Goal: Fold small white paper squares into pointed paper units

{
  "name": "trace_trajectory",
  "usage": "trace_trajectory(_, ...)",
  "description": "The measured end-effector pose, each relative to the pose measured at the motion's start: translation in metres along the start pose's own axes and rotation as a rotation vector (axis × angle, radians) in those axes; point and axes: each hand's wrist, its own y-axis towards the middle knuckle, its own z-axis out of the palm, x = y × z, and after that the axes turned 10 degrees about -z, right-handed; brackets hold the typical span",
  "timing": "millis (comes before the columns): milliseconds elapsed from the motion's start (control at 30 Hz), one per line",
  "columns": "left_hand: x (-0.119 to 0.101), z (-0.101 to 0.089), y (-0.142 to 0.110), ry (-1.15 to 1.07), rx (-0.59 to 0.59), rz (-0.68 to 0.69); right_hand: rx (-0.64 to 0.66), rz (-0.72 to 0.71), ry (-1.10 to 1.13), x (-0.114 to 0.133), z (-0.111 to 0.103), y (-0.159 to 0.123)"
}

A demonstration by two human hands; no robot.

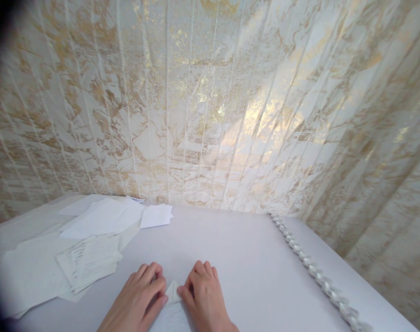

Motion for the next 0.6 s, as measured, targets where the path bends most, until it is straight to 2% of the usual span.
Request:
trace_trajectory(300,0.001,0.004,-0.003,-0.042,-0.014,-0.053,0.047,-0.033,-0.160,0.005,0.002,0.001)
trace_trajectory(467,0.008,0.010,-0.006,-0.095,-0.081,-0.016,-0.032,-0.028,-0.076,0.002,0.005,-0.001)
trace_trajectory(600,0.011,0.015,-0.004,-0.099,-0.088,0.008,-0.001,0.036,0.045,0.007,-0.002,0.000)
